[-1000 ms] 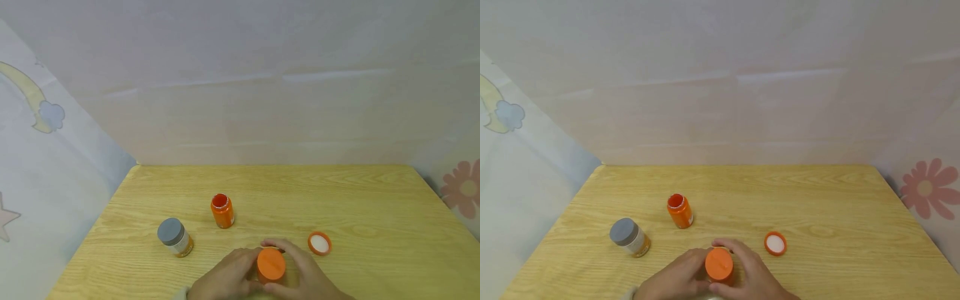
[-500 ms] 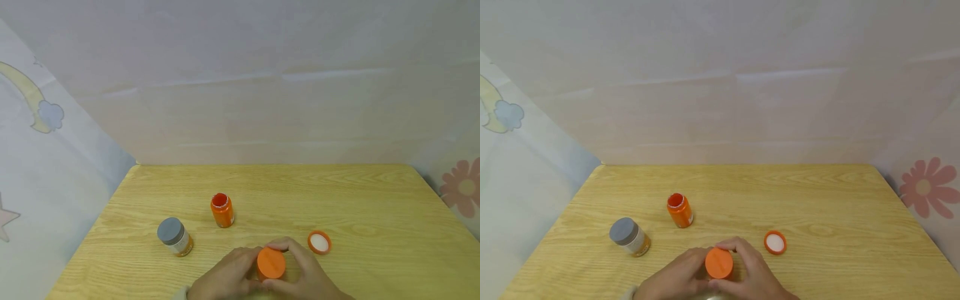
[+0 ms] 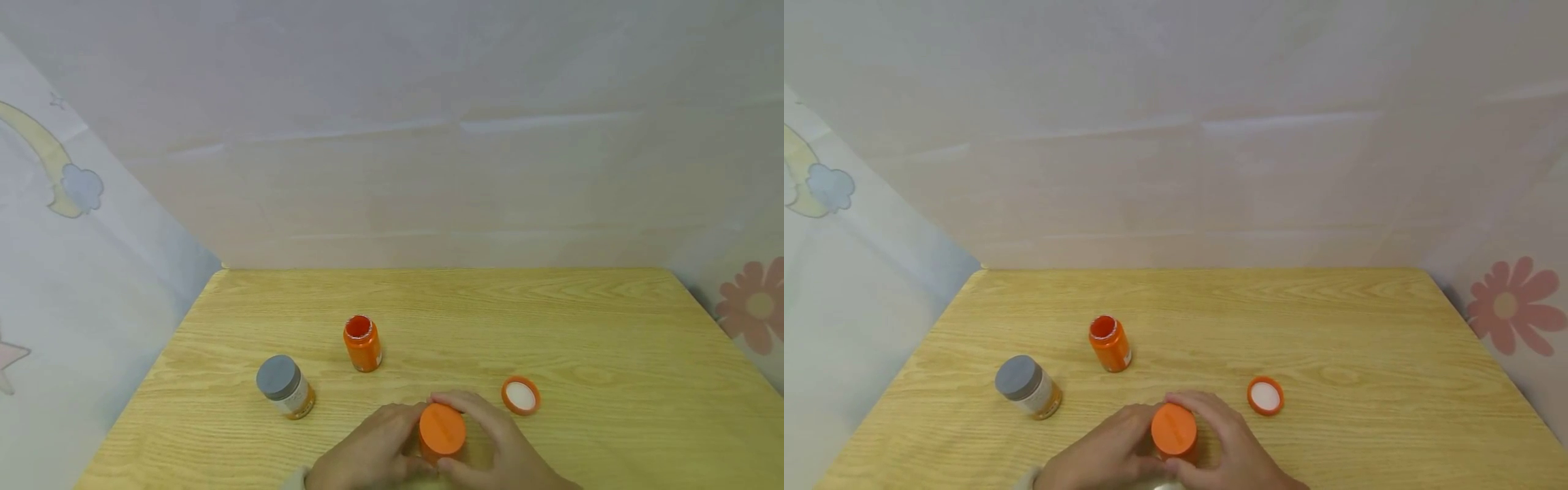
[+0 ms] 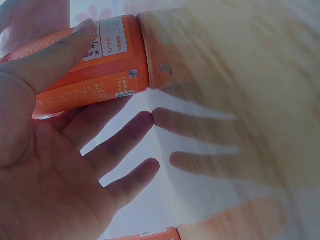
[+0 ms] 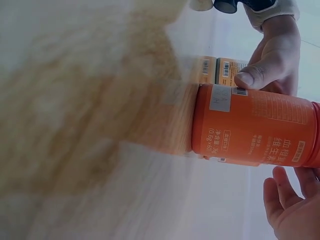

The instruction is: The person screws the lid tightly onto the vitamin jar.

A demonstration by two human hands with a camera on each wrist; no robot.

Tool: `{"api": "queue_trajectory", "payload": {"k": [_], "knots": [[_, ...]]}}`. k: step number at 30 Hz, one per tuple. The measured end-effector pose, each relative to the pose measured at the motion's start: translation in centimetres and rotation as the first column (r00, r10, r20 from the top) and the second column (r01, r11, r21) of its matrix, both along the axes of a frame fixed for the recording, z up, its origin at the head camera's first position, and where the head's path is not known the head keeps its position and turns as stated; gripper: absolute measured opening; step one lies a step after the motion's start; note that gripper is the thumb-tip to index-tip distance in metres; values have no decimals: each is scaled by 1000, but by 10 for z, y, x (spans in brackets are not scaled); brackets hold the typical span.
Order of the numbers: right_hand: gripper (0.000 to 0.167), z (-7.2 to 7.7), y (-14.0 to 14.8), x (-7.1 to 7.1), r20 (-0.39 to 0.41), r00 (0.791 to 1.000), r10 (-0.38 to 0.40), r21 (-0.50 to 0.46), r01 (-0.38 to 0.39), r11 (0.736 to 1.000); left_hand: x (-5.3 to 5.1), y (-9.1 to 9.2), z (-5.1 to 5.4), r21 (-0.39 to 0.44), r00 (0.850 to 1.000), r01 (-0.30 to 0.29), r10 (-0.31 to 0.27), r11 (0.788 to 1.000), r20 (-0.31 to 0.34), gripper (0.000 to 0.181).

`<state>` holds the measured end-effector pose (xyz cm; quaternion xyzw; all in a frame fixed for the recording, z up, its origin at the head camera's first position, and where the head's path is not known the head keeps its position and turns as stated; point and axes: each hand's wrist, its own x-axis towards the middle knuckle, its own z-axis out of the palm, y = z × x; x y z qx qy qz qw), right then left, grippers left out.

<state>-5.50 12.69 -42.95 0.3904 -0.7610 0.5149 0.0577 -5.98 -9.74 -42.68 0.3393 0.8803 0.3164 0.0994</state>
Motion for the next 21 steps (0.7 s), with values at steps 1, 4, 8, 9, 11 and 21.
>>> {"api": "queue_trajectory", "payload": {"k": [1, 4, 8, 9, 11, 21], "knots": [[68, 0, 0, 0, 0, 1000, 4, -3, -4, 1000, 0, 0, 0, 6, 1000, 6, -5, 1000, -3, 55], [66, -2, 0, 0, 5, 1000, -4, -8, 4, 1000, -1, 0, -1, 12, 1000, 17, -16, 1000, -21, 56], [64, -3, -1, 1, 9, 1000, -24, -27, 25, 999, -1, 0, 0, 3, 1000, 15, -15, 1000, -11, 51], [64, -4, -1, 1, 7, 999, -32, -32, 32, 999, -1, 0, 0, 2, 1000, 14, -14, 1000, -2, 49], [65, -4, -2, 1, 3, 999, -45, -44, 45, 998, -2, 1, 0, 0, 1000, 11, -11, 1000, 15, 43], [70, -5, -4, 0, 2, 995, -96, -14, 96, 995, -1, 2, -1, -11, 1000, 0, 0, 1000, -10, 38]]}}
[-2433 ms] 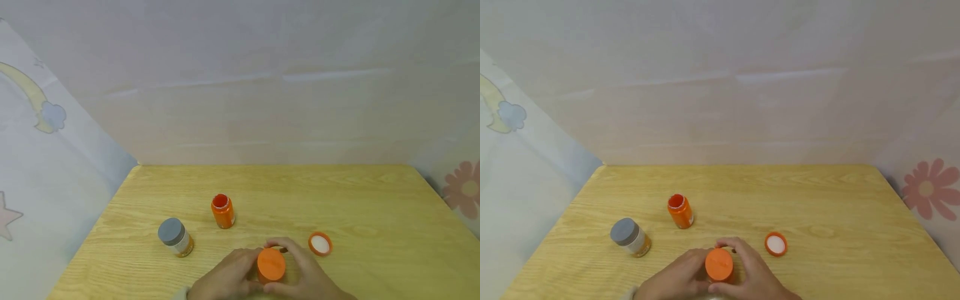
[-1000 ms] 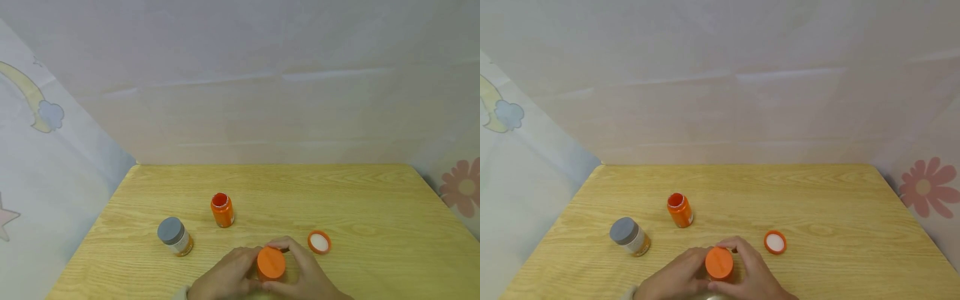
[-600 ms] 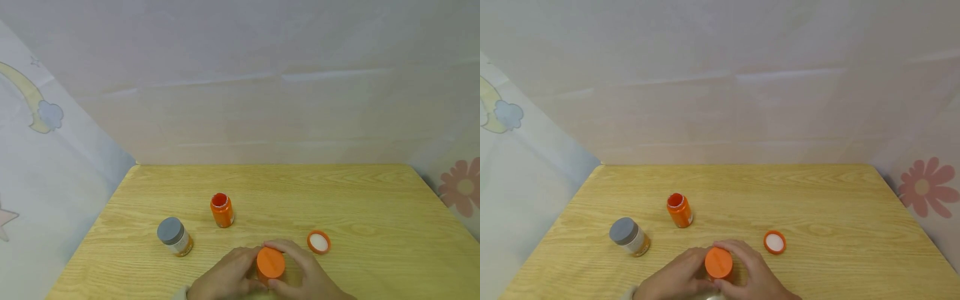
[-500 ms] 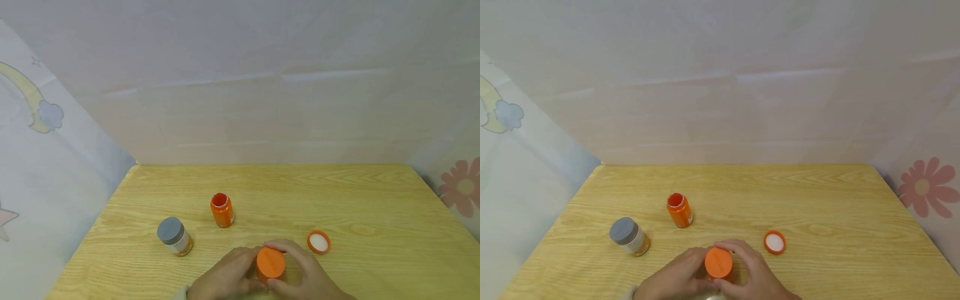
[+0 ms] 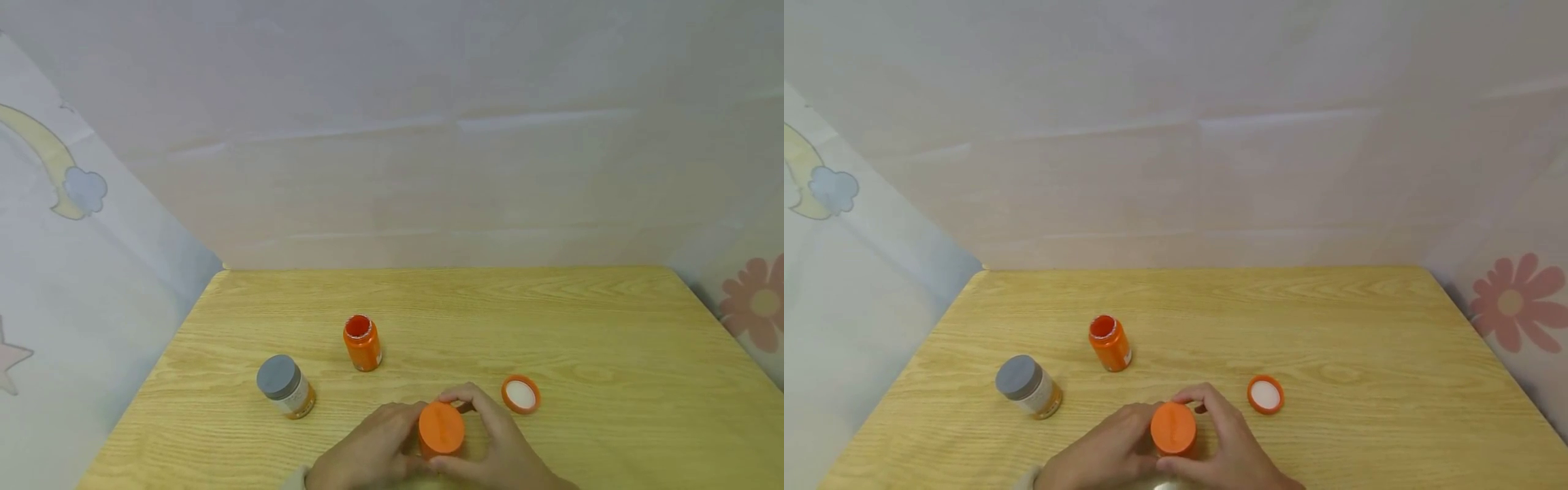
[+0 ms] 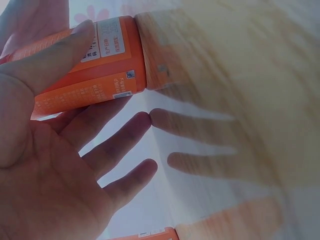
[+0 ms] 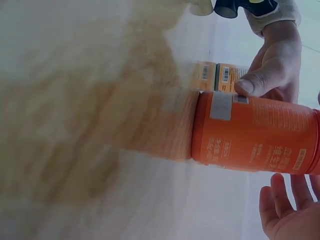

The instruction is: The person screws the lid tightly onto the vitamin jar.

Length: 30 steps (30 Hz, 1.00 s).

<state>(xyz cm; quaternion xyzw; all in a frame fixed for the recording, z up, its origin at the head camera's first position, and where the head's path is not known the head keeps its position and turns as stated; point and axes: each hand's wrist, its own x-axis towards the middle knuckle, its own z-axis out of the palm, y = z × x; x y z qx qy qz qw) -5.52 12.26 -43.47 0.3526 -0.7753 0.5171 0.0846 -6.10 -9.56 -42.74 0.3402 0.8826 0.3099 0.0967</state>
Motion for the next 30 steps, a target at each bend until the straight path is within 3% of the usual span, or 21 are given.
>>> {"api": "queue_trajectory", "payload": {"k": [5, 9, 13, 17, 25, 30], "knots": [[74, 4, 3, -2, 26, 1000, 14, 81, -16, 997, 0, -1, 0, 0, 1000, 7, -7, 1000, -19, 38], [68, 7, 6, -4, 19, 994, 107, 48, -108, 993, -1, -1, 0, 20, 999, 22, -22, 1000, -36, 44], [64, 7, 7, -5, 16, 988, 153, 10, -153, 988, -2, 0, 0, 26, 999, 28, -27, 999, -25, 50], [61, 5, 7, -4, 56, 992, 117, 12, -118, 993, -2, 0, 0, 8, 999, 24, -24, 1000, -26, 47], [63, 3, 2, -3, 40, 998, 54, -23, -53, 998, -2, 0, -1, 12, 1000, 17, -17, 1000, 5, 39], [66, 5, 2, -1, 106, 993, 46, 43, -51, 998, 0, 0, -1, 3, 1000, 2, -2, 1000, -10, 39]]}}
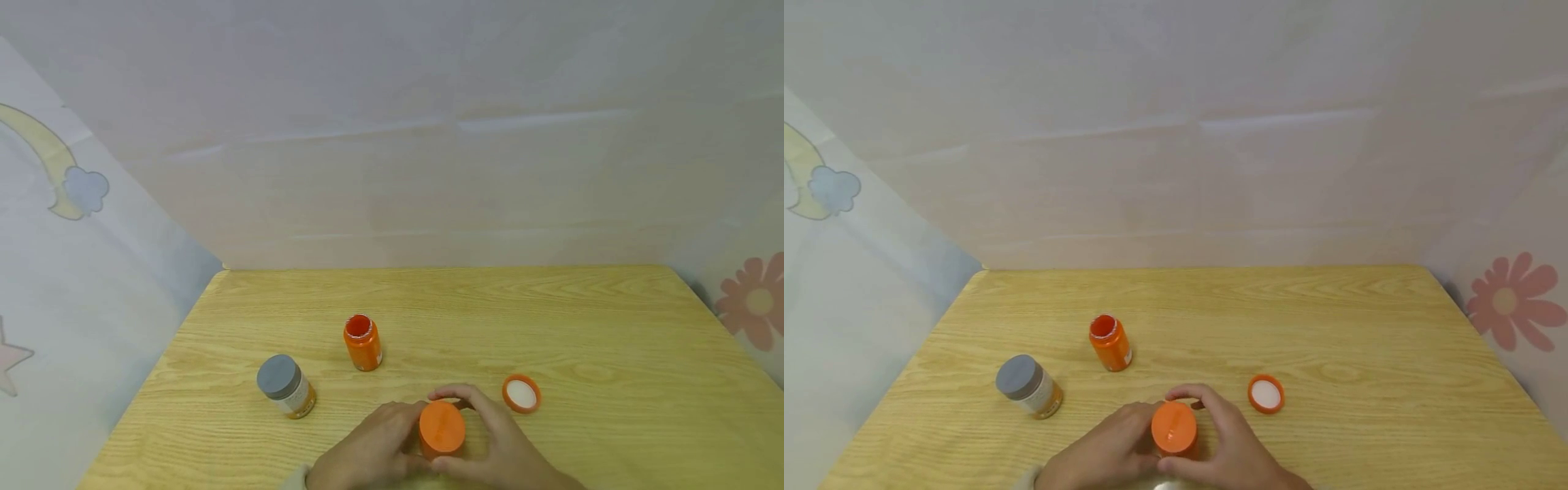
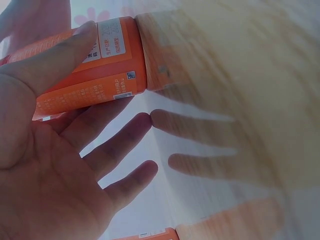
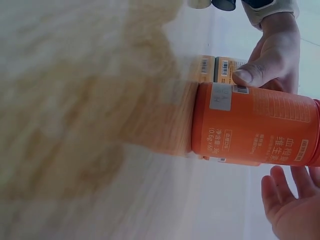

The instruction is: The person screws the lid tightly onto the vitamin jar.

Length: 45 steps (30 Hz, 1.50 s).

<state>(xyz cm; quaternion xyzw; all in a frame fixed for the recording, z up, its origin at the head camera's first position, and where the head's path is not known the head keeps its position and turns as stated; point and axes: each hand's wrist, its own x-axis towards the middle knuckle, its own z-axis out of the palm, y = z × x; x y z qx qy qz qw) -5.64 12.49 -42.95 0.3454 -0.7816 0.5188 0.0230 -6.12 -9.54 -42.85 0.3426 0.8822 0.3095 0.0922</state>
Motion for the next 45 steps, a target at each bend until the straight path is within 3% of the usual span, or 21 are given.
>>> {"api": "queue_trajectory", "payload": {"k": [5, 8, 13, 21, 29, 33, 38, 45], "knots": [[64, 2, 4, 0, 37, 995, 90, -13, -89, 996, 0, 0, 2, 12, 1000, 8, -8, 1000, -2, 49], [60, 1, 4, -1, 8, 995, 101, -35, -101, 994, 0, 0, 2, 17, 1000, 13, -13, 1000, -3, 55], [58, 1, 2, 0, -52, 997, 63, -50, -66, 997, 0, 1, 2, 19, 1000, 15, -15, 1000, 8, 51], [58, 3, 3, 1, -1, 999, 35, -1, -35, 999, 0, 1, 2, 29, 1000, 20, -20, 999, 11, 53], [64, 6, 7, 3, -10, 1000, -1, 48, 2, 999, 1, -2, 1, 23, 1000, 26, -26, 999, -12, 41], [65, 7, 11, 1, -67, 997, -27, 54, 31, 998, 1, -1, 1, 53, 999, 22, -25, 998, 46, 40], [68, 6, 19, -4, -142, 988, -63, 55, 72, 996, 1, -1, 3, 70, 991, -47, 37, 996, 132, 41], [75, 4, 33, -11, -214, 970, -115, 51, 128, 990, -7, 0, 8, 29, 981, -169, 166, 985, 103, 50]]}}
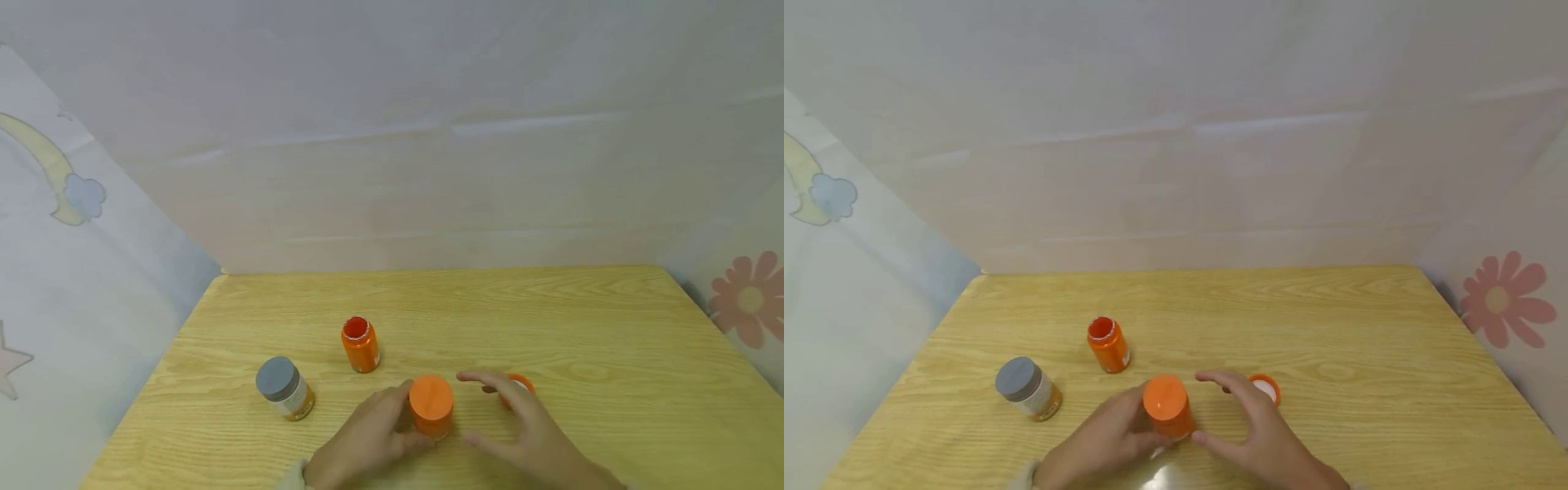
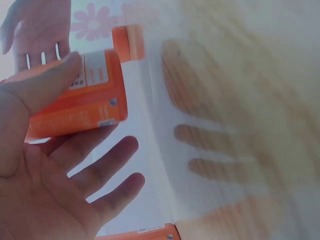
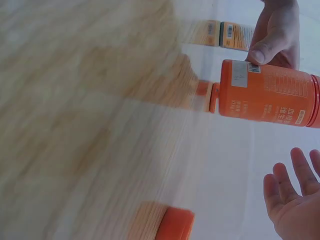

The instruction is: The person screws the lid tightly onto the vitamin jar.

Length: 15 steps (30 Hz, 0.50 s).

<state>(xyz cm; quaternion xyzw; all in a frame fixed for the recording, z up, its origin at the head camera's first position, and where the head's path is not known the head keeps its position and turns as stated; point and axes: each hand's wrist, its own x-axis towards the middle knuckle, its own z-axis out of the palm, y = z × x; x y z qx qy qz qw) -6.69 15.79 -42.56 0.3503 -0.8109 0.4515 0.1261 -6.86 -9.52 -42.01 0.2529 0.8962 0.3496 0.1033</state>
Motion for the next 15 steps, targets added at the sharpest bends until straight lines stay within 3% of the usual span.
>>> {"api": "queue_trajectory", "payload": {"k": [9, 15], "knots": [[74, -2, 18, -13, 26, 996, -86, 20, 86, 996, -18, 4, 0, 10, 994, -101, 102, 995, -32, 54], [71, -4, 29, -17, 46, 988, -147, 56, 144, 988, -28, 8, -1, 21, 984, -176, 176, 984, 17, 49]]}}
